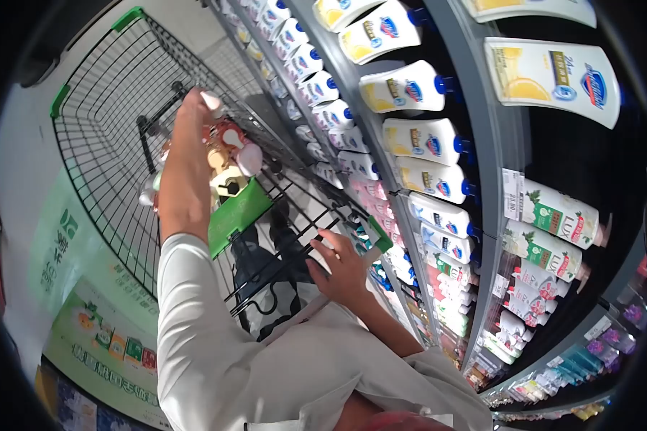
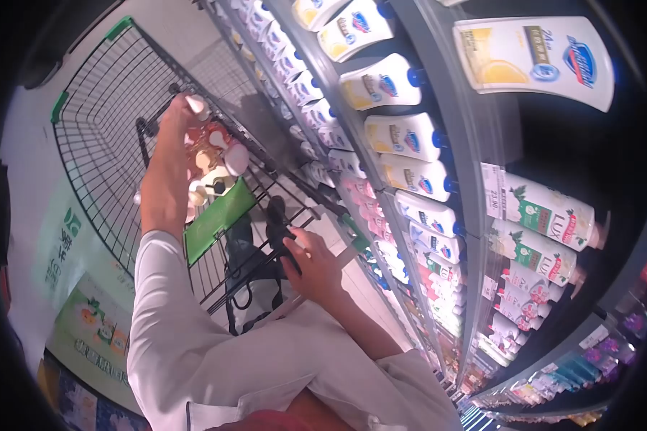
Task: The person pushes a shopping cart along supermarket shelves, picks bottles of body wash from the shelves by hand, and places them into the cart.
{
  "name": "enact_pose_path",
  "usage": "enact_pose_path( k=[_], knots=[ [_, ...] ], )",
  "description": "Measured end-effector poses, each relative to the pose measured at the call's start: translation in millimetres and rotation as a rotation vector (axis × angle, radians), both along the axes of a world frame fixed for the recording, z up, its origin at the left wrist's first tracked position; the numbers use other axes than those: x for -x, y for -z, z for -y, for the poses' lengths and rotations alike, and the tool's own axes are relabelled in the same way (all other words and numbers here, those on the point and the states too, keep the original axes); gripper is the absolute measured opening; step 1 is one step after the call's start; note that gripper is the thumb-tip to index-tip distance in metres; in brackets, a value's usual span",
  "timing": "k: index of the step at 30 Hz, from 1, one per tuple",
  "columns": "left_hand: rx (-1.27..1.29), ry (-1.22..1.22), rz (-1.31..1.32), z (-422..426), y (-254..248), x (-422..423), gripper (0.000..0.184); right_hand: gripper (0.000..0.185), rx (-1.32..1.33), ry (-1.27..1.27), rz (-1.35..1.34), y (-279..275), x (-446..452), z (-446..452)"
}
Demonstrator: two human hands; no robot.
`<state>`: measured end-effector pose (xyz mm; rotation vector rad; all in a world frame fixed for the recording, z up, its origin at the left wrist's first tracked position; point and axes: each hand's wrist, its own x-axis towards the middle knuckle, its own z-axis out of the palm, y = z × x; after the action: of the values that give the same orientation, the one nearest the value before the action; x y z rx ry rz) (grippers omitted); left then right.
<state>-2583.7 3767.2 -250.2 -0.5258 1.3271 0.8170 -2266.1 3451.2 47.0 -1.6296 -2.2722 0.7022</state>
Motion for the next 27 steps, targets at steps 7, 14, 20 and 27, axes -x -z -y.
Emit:
enact_pose_path(
  k=[7, 14, 20, 27],
  knots=[
    [0.046, -0.153, 0.068, 13.6, 22.1, 27.8, 0.062, 0.041, 0.037, -0.052, 0.037, -1.9, -0.9, -3.8],
    [-0.293, -0.014, -0.012, 87.7, -100.0, 5.7, 0.051, 0.035, -0.019, -0.065, -0.281, -43.3, -18.6, -26.2],
    [-0.668, 0.293, -0.079, 212.9, -255.8, -31.8, 0.039, 0.069, -0.923, 0.427, -0.770, -221.6, -60.0, -193.8],
    [-0.697, 0.200, -0.149, 330.8, -287.8, -33.4, 0.039, 0.073, -0.473, 0.370, -0.992, -201.7, -95.9, -337.7]
  ],
)
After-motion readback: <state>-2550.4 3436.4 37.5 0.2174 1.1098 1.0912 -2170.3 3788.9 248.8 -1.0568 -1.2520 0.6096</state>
